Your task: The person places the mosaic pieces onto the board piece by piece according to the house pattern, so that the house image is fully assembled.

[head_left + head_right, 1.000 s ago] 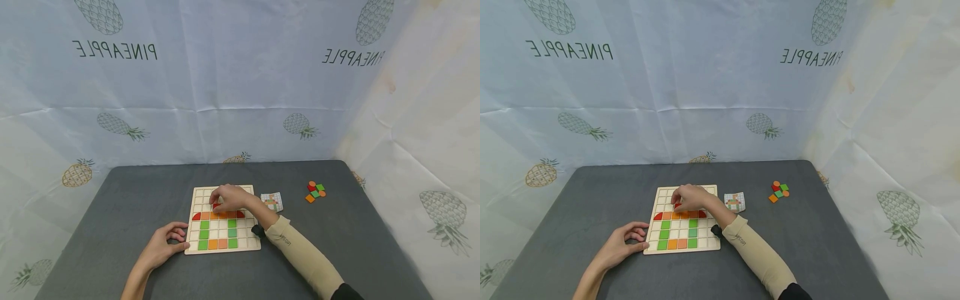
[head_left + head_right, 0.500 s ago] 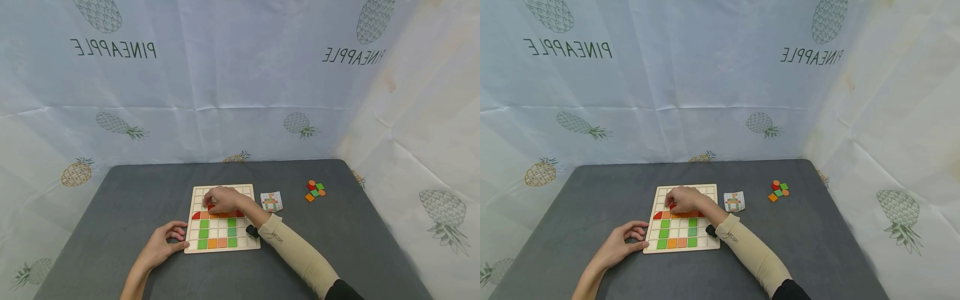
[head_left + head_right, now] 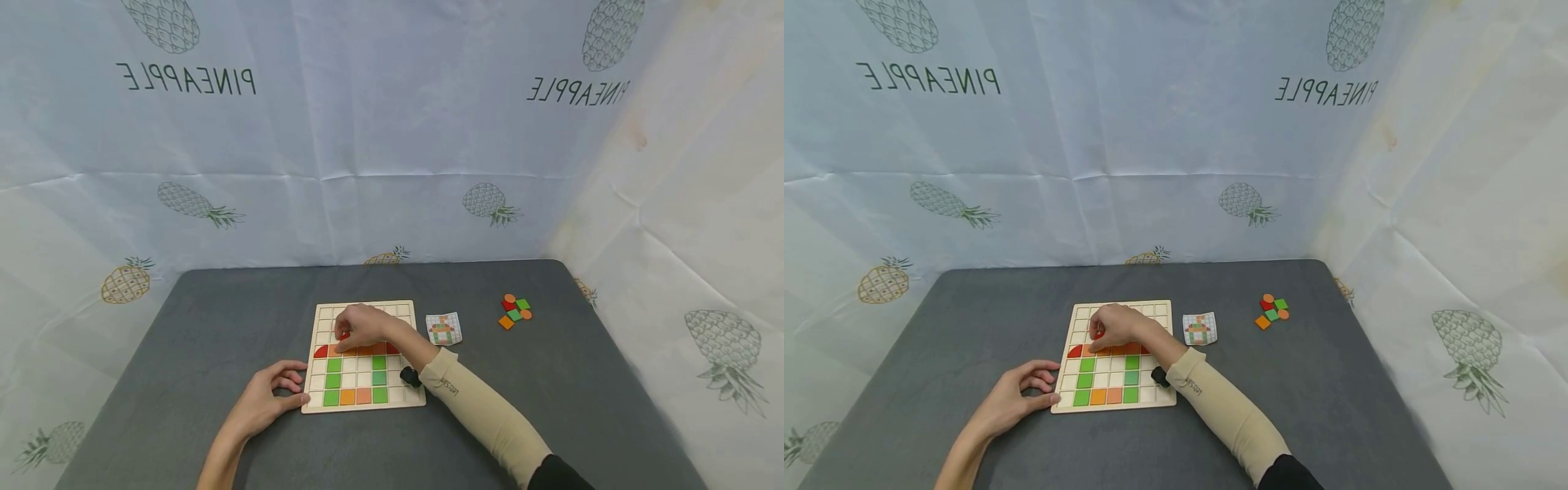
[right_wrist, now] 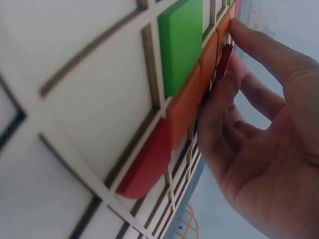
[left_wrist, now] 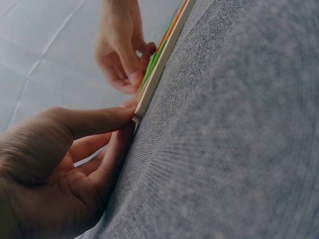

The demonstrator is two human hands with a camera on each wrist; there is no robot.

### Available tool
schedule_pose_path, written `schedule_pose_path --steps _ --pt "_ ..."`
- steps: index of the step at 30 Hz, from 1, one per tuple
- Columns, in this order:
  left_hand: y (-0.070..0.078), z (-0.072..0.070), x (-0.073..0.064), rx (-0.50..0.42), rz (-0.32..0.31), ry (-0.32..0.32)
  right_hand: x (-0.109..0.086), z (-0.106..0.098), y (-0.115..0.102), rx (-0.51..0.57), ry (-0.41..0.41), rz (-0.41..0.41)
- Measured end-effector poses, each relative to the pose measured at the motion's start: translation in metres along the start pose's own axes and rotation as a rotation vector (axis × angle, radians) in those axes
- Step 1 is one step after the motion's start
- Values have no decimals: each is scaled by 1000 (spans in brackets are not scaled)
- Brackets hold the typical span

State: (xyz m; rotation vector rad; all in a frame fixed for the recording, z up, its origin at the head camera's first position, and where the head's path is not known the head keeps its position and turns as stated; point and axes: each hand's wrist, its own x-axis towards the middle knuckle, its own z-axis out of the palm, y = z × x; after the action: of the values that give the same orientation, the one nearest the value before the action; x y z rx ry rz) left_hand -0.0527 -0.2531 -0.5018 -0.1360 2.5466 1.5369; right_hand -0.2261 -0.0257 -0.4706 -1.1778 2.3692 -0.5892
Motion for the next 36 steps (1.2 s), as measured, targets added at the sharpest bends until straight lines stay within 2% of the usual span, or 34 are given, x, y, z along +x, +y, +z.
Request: schedule_pose_path --steps 7,24,30,36 --pt "1 0 0 8 -11 3 -4 -7 3 79 -14 -36" --pt "2 1 0 10 -20 4 -10 -11 4 205 -45 -51" --pt "2 0 0 9 -14 10 -9 -10 8 222 -66 -105" --pt "3 0 0 3 -7 9 -6 -10 6 206 -72 -123"
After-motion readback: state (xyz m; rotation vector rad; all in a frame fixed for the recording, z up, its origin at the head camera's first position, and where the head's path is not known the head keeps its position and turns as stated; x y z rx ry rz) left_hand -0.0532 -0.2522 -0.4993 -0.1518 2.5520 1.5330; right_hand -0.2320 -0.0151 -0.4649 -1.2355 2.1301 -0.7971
